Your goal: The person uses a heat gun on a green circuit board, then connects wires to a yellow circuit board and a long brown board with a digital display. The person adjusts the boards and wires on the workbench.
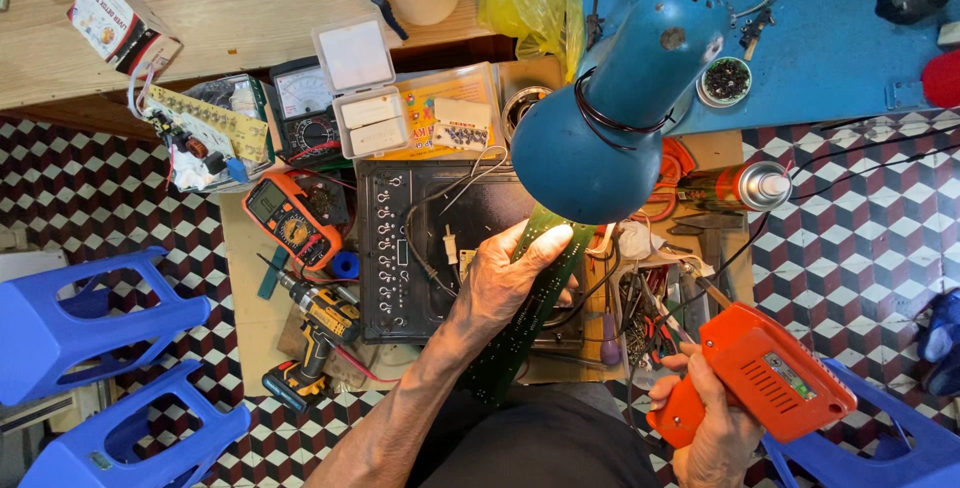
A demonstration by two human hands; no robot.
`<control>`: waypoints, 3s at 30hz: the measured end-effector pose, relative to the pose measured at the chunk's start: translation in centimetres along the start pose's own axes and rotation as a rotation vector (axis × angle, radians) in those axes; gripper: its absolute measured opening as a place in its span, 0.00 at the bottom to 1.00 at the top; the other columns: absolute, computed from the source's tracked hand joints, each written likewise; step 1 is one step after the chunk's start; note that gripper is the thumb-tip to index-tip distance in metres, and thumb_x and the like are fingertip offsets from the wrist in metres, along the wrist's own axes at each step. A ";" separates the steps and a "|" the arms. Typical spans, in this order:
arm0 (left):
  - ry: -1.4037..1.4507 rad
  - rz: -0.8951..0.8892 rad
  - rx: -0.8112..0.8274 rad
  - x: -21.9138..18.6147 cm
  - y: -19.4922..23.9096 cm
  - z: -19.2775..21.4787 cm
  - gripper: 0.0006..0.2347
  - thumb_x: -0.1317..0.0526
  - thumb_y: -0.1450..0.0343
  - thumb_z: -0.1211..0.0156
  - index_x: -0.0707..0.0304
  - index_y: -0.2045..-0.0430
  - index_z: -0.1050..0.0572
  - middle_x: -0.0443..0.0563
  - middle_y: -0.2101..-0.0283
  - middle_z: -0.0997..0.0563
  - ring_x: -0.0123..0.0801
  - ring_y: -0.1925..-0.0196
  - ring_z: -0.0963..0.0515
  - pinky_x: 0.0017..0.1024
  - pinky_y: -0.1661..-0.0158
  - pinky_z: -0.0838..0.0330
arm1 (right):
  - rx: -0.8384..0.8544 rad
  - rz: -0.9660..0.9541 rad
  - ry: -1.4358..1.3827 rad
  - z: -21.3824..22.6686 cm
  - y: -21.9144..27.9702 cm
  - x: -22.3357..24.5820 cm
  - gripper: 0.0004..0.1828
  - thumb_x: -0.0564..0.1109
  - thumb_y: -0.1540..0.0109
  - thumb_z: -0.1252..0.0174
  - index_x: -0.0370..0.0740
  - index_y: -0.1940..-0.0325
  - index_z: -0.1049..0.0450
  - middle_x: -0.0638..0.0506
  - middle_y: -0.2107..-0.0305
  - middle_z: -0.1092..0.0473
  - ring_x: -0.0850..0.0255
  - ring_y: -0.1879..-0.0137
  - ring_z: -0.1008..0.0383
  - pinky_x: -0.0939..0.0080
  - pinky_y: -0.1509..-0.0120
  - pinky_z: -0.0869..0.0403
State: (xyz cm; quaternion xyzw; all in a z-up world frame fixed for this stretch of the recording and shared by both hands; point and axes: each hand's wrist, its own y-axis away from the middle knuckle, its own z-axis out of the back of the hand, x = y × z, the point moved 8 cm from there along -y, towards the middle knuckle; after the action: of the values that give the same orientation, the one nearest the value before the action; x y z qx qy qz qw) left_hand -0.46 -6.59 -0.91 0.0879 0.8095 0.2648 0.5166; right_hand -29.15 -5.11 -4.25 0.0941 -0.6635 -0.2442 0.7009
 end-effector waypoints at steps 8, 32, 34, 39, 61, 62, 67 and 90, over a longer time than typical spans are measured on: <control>-0.028 -0.042 -0.001 0.3 -0.1 0.6 0.16 0.53 0.24 0.44 0.69 0.53 0.22 0.47 0.72 0.20 0.23 0.73 0.18 0.23 0.71 0.21 | -0.066 0.001 0.053 0.1 -0.2 -0.3 0.17 0.41 0.38 0.39 0.32 0.46 0.28 0.42 0.69 0.27 0.60 0.76 0.27 0.60 0.76 0.27; 0.168 0.066 0.072 2.1 -1.2 1.6 0.18 0.51 0.22 0.49 0.73 0.54 0.24 0.53 0.72 0.19 0.28 0.75 0.18 0.25 0.72 0.21 | -0.043 -0.045 0.077 -0.3 -0.8 -0.3 0.14 0.43 0.36 0.41 0.30 0.51 0.25 0.41 0.68 0.26 0.60 0.75 0.28 0.61 0.75 0.28; 0.115 0.057 0.059 2.0 -1.3 1.4 0.19 0.50 0.23 0.48 0.72 0.55 0.24 0.53 0.73 0.19 0.28 0.75 0.18 0.25 0.72 0.21 | -0.041 -0.064 0.066 -0.3 -0.9 -0.3 0.14 0.44 0.36 0.41 0.31 0.51 0.26 0.42 0.68 0.26 0.61 0.75 0.28 0.61 0.77 0.28; -0.060 0.013 0.015 1.1 -1.1 1.1 0.19 0.49 0.25 0.46 0.70 0.55 0.22 0.52 0.74 0.18 0.27 0.75 0.18 0.25 0.73 0.21 | -0.072 -0.107 0.049 -0.1 -0.8 -0.5 0.16 0.45 0.36 0.40 0.29 0.50 0.25 0.42 0.67 0.26 0.62 0.74 0.28 0.61 0.76 0.29; -0.046 0.117 -0.102 4.4 -1.5 3.2 0.15 0.52 0.27 0.42 0.68 0.63 0.20 0.49 0.76 0.21 0.29 0.78 0.20 0.27 0.76 0.25 | -0.066 -0.059 0.014 1.1 -1.2 -2.8 0.17 0.45 0.39 0.38 0.29 0.52 0.26 0.41 0.68 0.26 0.59 0.77 0.29 0.59 0.74 0.29; 0.015 0.116 -0.060 4.8 -2.0 3.5 0.15 0.52 0.27 0.42 0.68 0.62 0.20 0.49 0.76 0.23 0.28 0.78 0.21 0.27 0.76 0.25 | -0.061 -0.019 0.041 1.1 -2.0 -2.3 0.17 0.45 0.39 0.37 0.30 0.51 0.27 0.41 0.67 0.26 0.58 0.75 0.28 0.58 0.72 0.29; -0.013 0.268 -0.081 10.1 -5.1 7.0 0.17 0.52 0.31 0.41 0.69 0.58 0.23 0.57 0.72 0.16 0.36 0.73 0.17 0.33 0.71 0.23 | -0.250 0.541 0.570 3.7 -6.0 5.3 0.21 0.44 0.42 0.36 0.33 0.47 0.27 0.41 0.63 0.25 0.52 0.63 0.24 0.55 0.62 0.27; 0.118 0.269 -0.369 17.7 -6.6 16.3 0.27 0.71 0.38 0.52 0.63 0.39 0.29 0.66 0.62 0.20 0.47 0.64 0.18 0.41 0.64 0.22 | -0.087 0.287 0.969 -5.1 -30.7 8.8 0.30 0.49 0.48 0.32 0.31 0.47 0.29 0.35 0.56 0.25 0.41 0.49 0.23 0.44 0.45 0.26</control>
State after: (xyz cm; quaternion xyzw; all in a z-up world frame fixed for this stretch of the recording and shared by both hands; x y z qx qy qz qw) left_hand 6.81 0.69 -23.66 0.0835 0.7572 0.4795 0.4356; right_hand -30.85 -36.69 -11.01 0.0753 -0.2575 -0.1012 0.9580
